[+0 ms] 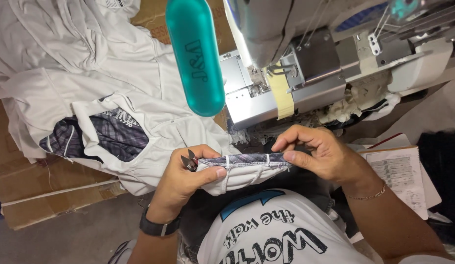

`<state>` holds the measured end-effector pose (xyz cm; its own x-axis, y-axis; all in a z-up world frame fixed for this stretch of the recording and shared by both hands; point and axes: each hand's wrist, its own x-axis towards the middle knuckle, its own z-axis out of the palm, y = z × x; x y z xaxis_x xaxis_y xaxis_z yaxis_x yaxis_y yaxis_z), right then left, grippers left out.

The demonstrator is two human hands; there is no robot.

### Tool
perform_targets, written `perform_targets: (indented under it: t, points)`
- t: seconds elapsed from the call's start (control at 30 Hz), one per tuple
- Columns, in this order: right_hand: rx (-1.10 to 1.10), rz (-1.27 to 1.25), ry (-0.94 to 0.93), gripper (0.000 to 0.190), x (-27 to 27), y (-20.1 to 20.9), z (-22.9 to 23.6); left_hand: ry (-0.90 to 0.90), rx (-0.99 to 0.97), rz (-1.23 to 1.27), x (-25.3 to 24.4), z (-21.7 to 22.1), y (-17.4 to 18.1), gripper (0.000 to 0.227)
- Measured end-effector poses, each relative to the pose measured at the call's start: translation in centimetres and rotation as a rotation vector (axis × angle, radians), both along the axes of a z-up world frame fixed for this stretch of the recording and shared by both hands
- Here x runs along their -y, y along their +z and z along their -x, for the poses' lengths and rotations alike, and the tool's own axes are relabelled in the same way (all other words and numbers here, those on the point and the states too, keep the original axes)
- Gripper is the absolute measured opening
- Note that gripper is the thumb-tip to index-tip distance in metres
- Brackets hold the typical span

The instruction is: Trimming loose threads from a garment using small thread clippers at a sewing workstation.

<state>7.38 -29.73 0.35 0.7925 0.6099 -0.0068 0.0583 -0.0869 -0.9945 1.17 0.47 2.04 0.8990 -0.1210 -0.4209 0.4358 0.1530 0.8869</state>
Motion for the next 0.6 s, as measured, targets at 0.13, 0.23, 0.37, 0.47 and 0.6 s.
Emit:
perform_targets:
  t: [0.13, 0.23, 0.37, 0.47, 0.6]
  points:
    - [0.022, 0.017, 0.022, 0.021, -0.2, 0.9, -0.1, 0.005, 0.005, 0.006, 0.0, -0.1, -0.2, 0.022]
    - [0.027, 0.016, 0.022, 0.020, -0.2, 1.0, -0.1, 0.025, -0.001, 0.006, 0.0, 0.1, -0.4, 0.023]
    - [0.029, 0.018, 0.028, 0.021, -0.1, 1.0, 0.0, 0.043, 0.004, 0.016, 0.0, 0.2, -0.5, 0.022]
    - [0.030, 0.021, 0.030, 0.022, -0.1, 1.1, 0.0, 0.063, 0.030, 0.031, -0.2, 0.2, -0.8, 0.021]
    - [0.023, 0.004, 0.059, 0.027, -0.5, 1.7, 0.0, 0.225, 0.101, 0.173, 0.1, 0.9, -1.9, 0.025]
